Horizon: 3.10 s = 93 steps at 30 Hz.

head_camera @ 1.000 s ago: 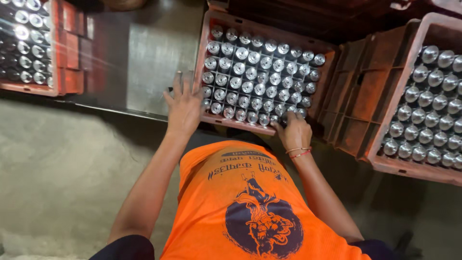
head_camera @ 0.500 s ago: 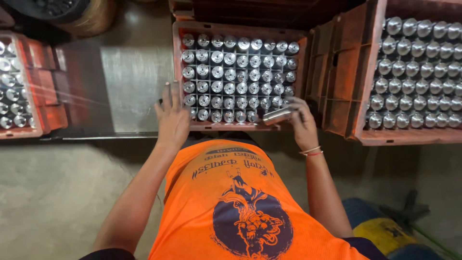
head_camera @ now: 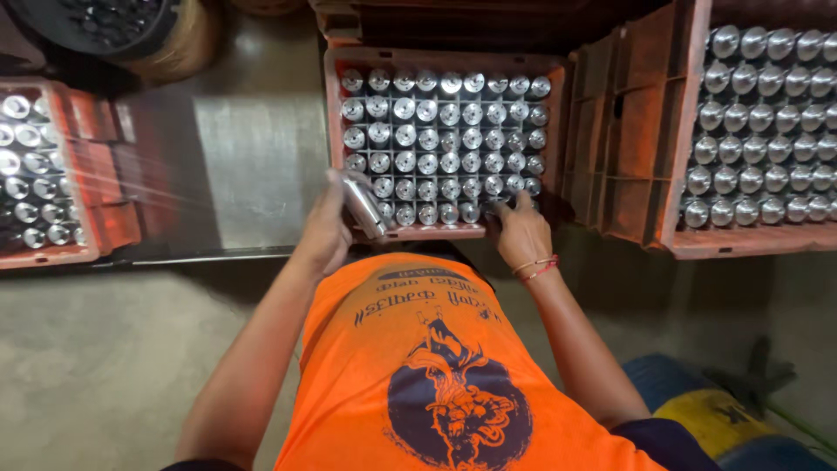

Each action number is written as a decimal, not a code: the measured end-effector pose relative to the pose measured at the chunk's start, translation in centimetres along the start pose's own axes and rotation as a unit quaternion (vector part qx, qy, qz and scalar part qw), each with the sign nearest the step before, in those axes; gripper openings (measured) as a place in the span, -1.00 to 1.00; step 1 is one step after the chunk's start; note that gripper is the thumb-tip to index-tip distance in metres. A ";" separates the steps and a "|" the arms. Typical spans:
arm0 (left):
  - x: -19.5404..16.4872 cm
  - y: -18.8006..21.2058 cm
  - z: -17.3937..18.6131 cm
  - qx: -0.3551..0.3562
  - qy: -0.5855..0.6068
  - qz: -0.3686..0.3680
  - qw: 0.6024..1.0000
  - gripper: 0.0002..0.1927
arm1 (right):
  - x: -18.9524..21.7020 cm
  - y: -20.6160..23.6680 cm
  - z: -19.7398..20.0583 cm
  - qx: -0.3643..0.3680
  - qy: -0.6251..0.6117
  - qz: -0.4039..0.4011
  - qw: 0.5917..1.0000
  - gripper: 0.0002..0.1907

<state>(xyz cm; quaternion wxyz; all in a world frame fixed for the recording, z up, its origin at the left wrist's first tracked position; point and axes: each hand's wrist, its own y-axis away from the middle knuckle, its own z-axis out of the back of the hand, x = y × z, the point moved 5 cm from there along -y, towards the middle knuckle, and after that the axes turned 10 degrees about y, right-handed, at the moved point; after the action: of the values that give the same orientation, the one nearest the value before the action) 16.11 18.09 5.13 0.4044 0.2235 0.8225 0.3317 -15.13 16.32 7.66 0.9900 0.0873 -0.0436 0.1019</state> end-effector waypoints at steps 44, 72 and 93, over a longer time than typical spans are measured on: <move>3.3 -3.7 -12.5 0.252 -0.752 -0.311 0.524 -0.61 | 0.5 -0.1 2.9 -0.050 -0.182 0.025 0.982 -0.62; 6.6 -2.4 -12.5 0.185 -0.712 -0.232 0.636 -0.64 | -8.5 0.7 -6.6 0.022 0.000 -0.131 0.991 -0.87; 6.6 -4.6 -13.2 0.276 -0.744 -0.249 0.555 -0.89 | -2.7 6.9 4.8 -0.049 -0.067 -0.161 0.983 -0.75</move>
<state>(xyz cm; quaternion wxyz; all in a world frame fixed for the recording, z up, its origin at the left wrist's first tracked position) 1.09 14.34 4.32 0.8574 0.2772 0.3030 -0.3102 -19.51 21.60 13.19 0.9914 0.0512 -0.1006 -0.0669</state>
